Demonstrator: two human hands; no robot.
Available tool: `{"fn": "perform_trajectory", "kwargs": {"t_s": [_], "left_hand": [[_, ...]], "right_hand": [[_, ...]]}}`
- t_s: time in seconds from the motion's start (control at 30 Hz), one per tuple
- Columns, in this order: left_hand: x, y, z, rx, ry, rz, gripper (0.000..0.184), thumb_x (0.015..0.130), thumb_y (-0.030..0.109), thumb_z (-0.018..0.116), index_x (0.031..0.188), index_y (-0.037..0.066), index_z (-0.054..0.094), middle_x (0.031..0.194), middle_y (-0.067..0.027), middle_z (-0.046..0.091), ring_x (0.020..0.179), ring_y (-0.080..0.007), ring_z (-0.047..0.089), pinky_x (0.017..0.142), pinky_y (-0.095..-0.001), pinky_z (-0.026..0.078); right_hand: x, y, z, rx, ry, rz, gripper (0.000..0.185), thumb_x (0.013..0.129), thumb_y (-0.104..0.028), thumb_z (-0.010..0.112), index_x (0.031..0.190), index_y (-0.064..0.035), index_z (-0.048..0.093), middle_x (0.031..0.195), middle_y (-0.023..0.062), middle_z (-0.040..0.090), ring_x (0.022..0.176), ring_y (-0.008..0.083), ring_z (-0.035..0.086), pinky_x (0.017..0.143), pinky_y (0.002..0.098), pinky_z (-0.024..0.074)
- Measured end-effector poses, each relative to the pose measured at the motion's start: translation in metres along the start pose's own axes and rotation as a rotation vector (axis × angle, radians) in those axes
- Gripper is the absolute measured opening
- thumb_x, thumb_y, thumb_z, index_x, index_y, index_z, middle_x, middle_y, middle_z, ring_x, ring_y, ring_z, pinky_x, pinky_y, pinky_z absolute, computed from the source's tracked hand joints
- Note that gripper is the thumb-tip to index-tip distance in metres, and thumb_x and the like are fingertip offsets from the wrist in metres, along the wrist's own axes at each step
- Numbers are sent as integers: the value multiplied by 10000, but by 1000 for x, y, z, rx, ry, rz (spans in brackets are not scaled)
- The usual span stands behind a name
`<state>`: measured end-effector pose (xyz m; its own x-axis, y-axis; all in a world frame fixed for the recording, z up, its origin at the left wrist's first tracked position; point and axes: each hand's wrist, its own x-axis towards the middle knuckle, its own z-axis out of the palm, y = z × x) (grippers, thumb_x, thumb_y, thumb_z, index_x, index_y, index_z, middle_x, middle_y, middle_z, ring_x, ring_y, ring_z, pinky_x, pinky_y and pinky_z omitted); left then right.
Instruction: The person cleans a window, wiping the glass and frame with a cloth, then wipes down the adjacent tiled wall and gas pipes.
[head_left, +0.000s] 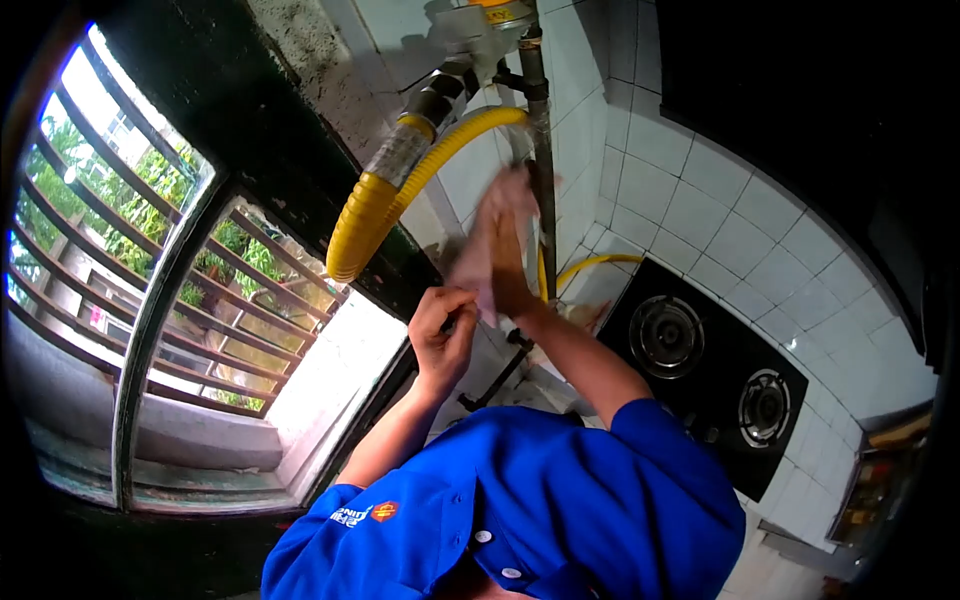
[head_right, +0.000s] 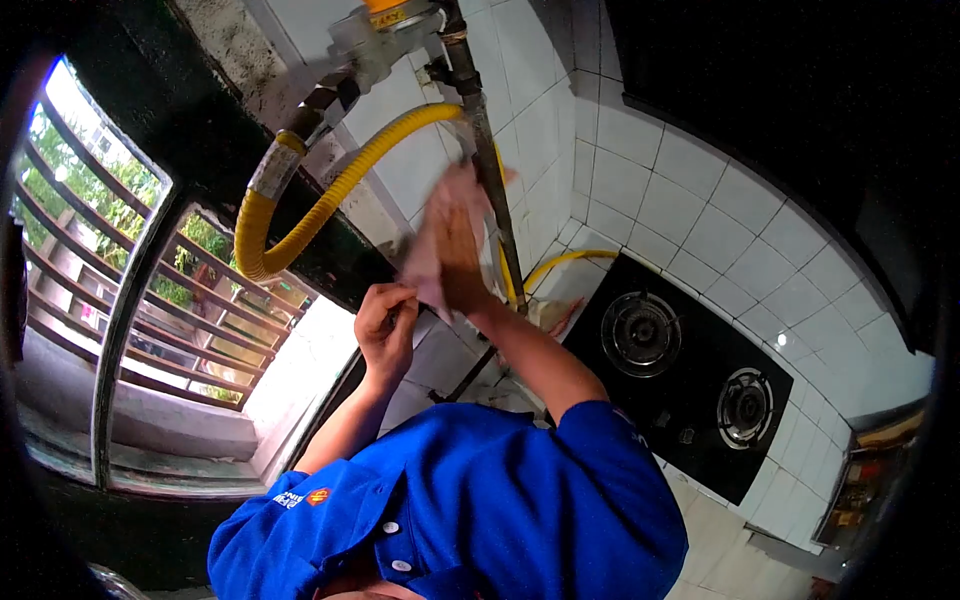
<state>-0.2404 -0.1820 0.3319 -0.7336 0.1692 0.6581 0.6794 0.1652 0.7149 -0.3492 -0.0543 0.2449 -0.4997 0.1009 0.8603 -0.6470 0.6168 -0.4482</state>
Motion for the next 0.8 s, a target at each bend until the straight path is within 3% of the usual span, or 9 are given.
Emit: {"fn": "perform_trajectory", "kwargs": {"t_s": [0.13,0.23,0.27,0.33,0.43,0.5,0.6,0.67,0.8], "left_hand": [[-11,-16,0,-82,2,-57,174,860,-129,552,970,-28,642,961,-77,577,807,-117,549,709,-214,421],[-11,-17,5,-71,-15,-55,187,855,-136,546,969,-24,643,949,-58,563,786,-105,520,682,-207,405],[-10,-16,6,-71,-18,-63,187,855,-136,546,969,-24,643,949,-58,563,786,-105,520,682,-207,405],[-9,-14,6,-75,-27,-39,182,857,-133,548,968,-25,643,950,-60,566,796,-107,524,686,-206,406],[-11,-19,1,-55,-15,-53,190,850,-136,543,965,-25,645,949,-63,569,807,-113,538,703,-215,425],[-16,-23,-1,-47,-5,-86,187,846,-139,541,955,-27,643,945,-64,572,817,-114,550,716,-222,439],[-22,-29,-3,-52,-32,-136,188,845,-139,537,955,-29,642,946,-66,573,813,-116,553,708,-225,440],[-20,-25,-1,-30,-40,-100,184,841,-134,534,947,-29,641,939,-65,574,798,-119,553,693,-227,438],[-20,-20,-1,-10,-61,-90,173,834,-129,536,929,-27,638,923,-62,578,784,-121,550,688,-229,433]], "right_hand": [[-15,11,4,329,-46,276,972,729,-249,737,1486,51,206,1415,312,307,1340,503,267,1144,518,195],[38,10,-4,55,-230,210,983,731,-247,736,1488,64,192,1484,335,212,1398,494,191,1162,507,178],[57,10,-5,-358,-188,71,974,736,-250,728,1480,80,194,1495,347,185,1413,492,165,1169,505,163],[47,6,-4,-765,-152,-69,965,741,-254,719,1472,97,196,1507,360,158,1427,489,140,1176,503,148],[-27,-1,-1,2,-150,234,713,892,-174,534,1459,113,209,1504,339,214,1422,455,209,1170,488,185],[-65,15,11,-81,-291,212,658,920,-183,507,1438,117,237,1448,329,293,1379,433,286,1154,481,224],[0,-34,-25,-569,-936,-31,370,881,-283,557,1174,-62,518,1077,123,525,982,273,498,912,438,384],[9,-30,-25,-729,-1154,-110,296,868,-317,574,1086,-121,611,954,54,602,850,220,569,831,424,438],[-12,48,32,-162,-206,-46,230,849,-270,590,996,-94,615,900,79,608,802,271,574,766,429,446]]}}
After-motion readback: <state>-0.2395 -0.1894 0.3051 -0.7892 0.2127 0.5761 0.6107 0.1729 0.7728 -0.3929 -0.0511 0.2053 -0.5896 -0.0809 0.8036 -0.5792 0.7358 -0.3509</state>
